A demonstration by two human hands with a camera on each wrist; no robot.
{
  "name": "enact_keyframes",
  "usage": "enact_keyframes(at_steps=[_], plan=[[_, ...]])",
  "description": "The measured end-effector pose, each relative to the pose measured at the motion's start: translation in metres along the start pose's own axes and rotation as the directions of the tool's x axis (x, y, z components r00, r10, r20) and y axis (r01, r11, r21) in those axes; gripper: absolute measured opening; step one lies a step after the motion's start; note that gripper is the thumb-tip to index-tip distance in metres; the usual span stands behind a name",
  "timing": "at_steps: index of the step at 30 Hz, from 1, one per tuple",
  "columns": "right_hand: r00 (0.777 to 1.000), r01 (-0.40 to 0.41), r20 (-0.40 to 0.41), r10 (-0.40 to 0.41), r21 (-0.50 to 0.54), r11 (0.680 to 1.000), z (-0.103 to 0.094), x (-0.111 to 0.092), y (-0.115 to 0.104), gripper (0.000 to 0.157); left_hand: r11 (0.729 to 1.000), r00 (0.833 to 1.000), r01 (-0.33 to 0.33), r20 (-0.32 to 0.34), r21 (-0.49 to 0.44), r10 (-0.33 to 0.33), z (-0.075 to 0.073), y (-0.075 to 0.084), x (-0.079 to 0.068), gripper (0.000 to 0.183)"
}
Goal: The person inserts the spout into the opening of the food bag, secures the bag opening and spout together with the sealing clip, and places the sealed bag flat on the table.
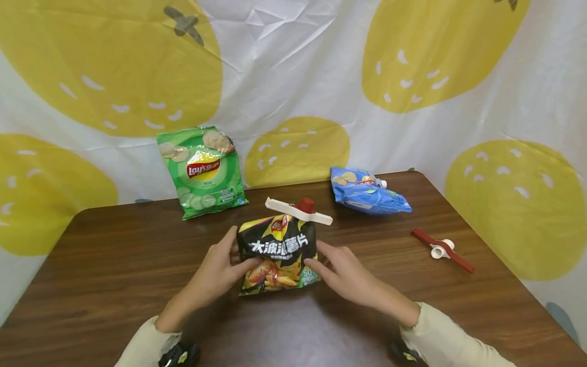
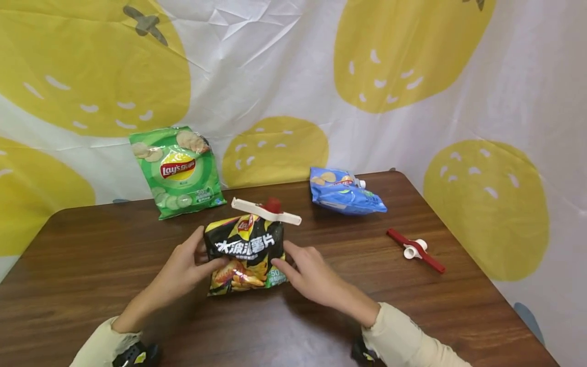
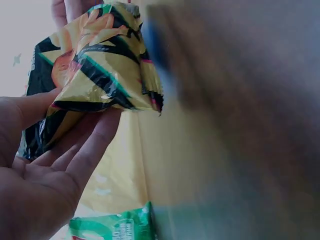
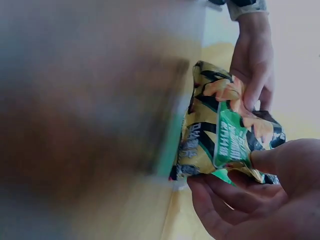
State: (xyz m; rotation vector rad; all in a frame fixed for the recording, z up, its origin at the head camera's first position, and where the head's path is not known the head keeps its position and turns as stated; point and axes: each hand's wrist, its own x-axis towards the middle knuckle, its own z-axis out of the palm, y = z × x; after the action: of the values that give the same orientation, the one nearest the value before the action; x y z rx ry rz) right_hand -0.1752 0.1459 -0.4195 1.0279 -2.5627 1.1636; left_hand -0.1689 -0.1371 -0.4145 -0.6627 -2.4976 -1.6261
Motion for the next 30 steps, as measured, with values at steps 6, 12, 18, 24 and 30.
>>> enact_keyframes(at_steps=[6, 12, 18, 24, 30], plan=[[0.993, -0.064, -0.105, 0.057, -0.060, 0.996, -0.006, 0.034, 0.012, 0.018, 0.998, 0.996, 0.049, -0.073, -0.036, -0.051, -0.006, -0.010, 0.037, 0.052], [0.982, -0.152, -0.130, 0.139, -0.100, 0.983, -0.011, 0.061, 0.022, 0.037, 0.996, 0.984, 0.086, -0.155, -0.033, -0.090, -0.008, -0.018, 0.072, 0.050], [0.956, -0.272, -0.131, 0.263, -0.062, 0.960, -0.014, 0.081, 0.036, 0.045, 0.993, 0.970, 0.114, -0.214, -0.019, -0.115, -0.003, -0.037, 0.106, 0.051], [0.936, -0.336, -0.134, 0.325, -0.071, 0.939, -0.012, 0.092, 0.049, 0.047, 0.980, 0.958, 0.200, -0.209, 0.009, -0.194, 0.013, -0.054, 0.129, 0.050], [0.919, -0.381, -0.133, 0.372, -0.052, 0.923, -0.013, 0.090, 0.063, 0.050, 0.970, 0.964, 0.230, -0.158, 0.081, -0.215, 0.027, -0.054, 0.136, 0.052]])
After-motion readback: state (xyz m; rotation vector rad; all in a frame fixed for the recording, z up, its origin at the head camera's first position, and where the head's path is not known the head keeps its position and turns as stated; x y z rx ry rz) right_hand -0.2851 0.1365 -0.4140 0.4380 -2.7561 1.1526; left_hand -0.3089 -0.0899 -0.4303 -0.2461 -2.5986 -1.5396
